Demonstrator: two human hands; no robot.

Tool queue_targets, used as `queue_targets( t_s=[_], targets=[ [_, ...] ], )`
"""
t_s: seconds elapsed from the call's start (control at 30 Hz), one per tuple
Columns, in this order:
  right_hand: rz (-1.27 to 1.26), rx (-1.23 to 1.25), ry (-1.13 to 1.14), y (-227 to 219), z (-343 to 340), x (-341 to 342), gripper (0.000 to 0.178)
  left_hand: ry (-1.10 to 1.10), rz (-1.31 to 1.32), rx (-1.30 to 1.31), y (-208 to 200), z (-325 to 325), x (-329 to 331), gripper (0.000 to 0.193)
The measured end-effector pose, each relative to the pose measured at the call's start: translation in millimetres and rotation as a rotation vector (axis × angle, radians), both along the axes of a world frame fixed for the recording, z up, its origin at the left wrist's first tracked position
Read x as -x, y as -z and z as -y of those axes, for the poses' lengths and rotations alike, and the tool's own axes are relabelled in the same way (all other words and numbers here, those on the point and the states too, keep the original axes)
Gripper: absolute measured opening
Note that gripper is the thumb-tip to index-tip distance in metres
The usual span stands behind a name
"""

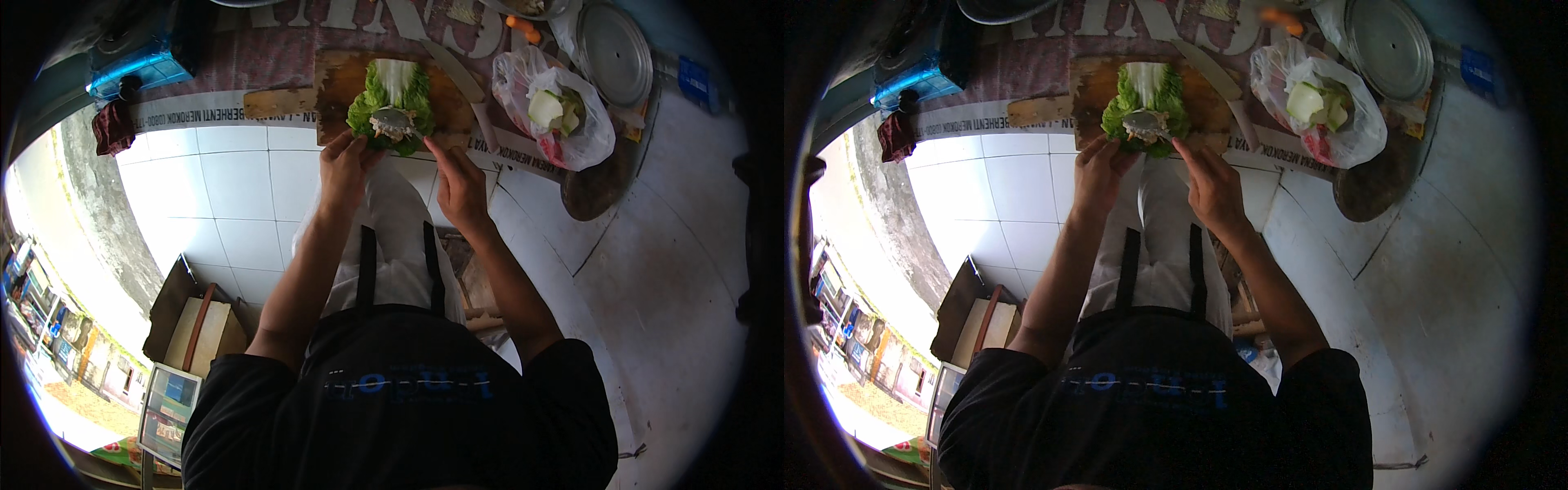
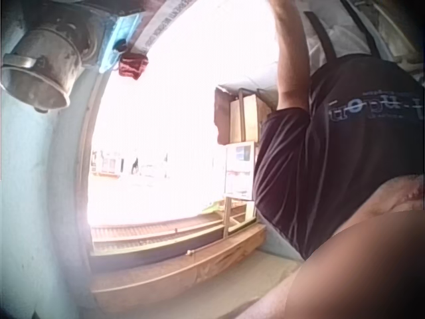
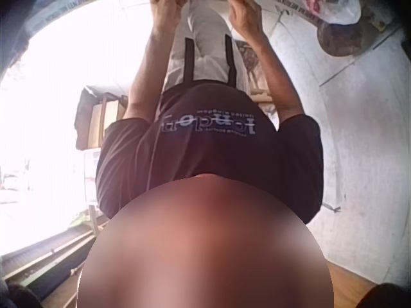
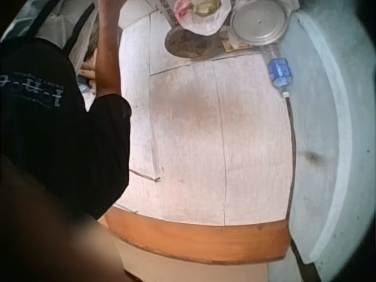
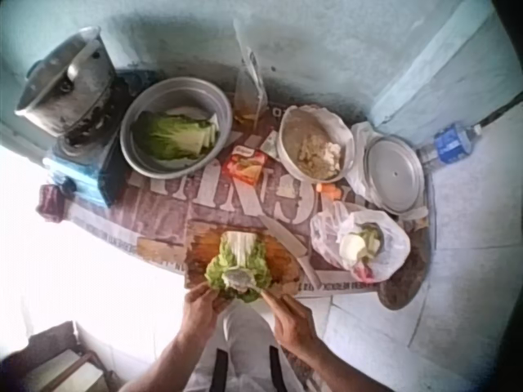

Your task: The person assembles food by placing a mixture onto lettuce leaves, folding them, and placing them into a steamer. The person repeats this process multiple times, handling lettuce, a spoon, and a steamer.

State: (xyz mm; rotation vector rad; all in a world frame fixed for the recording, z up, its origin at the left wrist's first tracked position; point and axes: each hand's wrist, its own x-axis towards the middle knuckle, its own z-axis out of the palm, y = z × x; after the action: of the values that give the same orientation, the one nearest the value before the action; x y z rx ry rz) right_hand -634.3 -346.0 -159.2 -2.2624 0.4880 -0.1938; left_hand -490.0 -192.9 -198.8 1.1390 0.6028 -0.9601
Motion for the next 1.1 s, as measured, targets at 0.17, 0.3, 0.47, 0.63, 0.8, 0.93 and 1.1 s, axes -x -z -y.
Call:
queue_targets(
  t_s=[0.17, 0.3, 0.47, 0.63, 0.8, 0.93, 1.1],
  targets=[
    [-0.01, 0.009, 0.032, 6, -4, 2, 0.061, 0.017, -0.043, -0.017, -4, 0, 2, 0.028],
    [-0.056, -0.019, 0.014, 7, -10, 11, 0.059, -0.07, -0.081, 0.045, -6, 4, 5, 0.029],
    [0.003, -0.065, 0.173, 13, -9, 17, 0.056, -0.188, -0.17, 0.073, -12, 10, 23, 0.028],
    [-0.05, -0.075, 0.248, 16, -10, 25, 0.054, -0.194, -0.204, 0.142, -16, 11, 36, 0.019],
    [-0.037, -0.061, 0.205, 18, -22, 31, 0.052, -0.231, -0.241, 0.162, -16, 19, 36, 0.02],
    [-0.037, -0.022, 0.167, 17, -25, 34, 0.053, -0.242, -0.271, 0.179, -17, 23, 30, 0.022],
    [-0.011, 0.014, 0.185, 9, -5, 28, 0.053, -0.184, -0.231, 0.151, -20, 21, 29, 0.024]
  ],
)
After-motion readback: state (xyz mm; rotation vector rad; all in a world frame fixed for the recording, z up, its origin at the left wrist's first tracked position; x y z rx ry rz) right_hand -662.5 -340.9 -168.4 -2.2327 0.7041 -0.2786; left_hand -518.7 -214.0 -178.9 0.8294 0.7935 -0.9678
